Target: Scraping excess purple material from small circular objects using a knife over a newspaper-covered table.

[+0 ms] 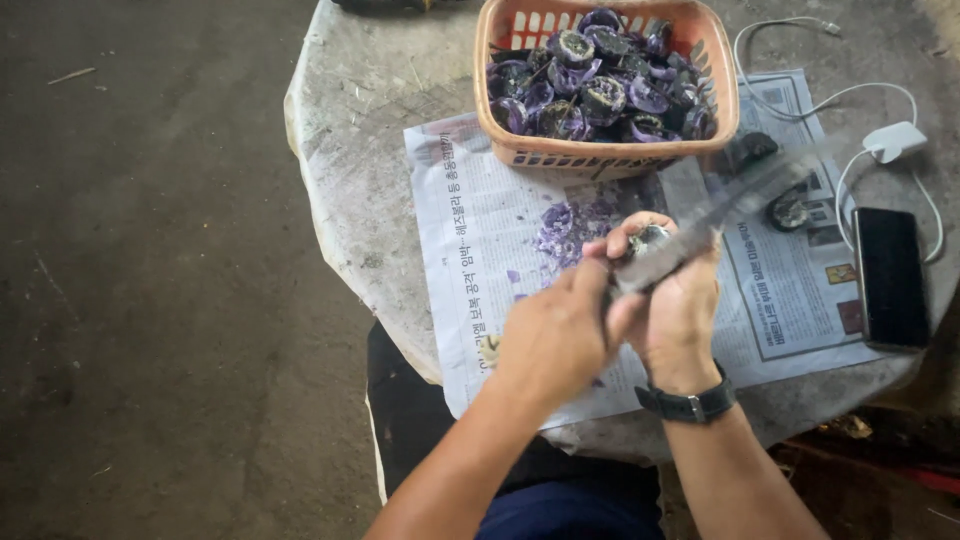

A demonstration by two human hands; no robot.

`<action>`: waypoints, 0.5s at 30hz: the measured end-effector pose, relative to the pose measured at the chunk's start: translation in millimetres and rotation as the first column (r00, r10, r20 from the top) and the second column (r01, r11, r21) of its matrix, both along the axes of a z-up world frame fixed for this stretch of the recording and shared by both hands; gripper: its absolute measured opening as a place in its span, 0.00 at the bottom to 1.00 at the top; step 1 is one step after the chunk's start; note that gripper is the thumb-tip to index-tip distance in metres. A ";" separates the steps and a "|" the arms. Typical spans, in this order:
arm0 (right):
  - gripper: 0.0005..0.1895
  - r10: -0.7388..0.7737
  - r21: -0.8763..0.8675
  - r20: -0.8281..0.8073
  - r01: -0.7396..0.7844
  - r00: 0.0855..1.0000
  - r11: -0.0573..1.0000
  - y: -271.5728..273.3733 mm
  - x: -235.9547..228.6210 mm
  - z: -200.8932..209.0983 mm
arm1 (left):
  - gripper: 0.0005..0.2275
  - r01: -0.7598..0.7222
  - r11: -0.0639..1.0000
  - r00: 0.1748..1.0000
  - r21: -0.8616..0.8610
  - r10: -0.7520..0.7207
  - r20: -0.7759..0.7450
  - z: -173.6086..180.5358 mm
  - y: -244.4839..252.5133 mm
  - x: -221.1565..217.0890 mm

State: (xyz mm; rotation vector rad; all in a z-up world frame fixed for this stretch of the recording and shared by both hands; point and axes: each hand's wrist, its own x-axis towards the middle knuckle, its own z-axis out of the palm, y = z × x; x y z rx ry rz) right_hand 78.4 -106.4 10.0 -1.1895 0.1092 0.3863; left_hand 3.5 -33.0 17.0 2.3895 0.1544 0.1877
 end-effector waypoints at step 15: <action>0.32 -0.026 0.080 -0.114 0.035 0.993 0.996 1.0 -3.6 3.2 | 0.20 0.054 0.998 0.993 -0.039 -0.058 -0.100 4.7 -4.7 -4.3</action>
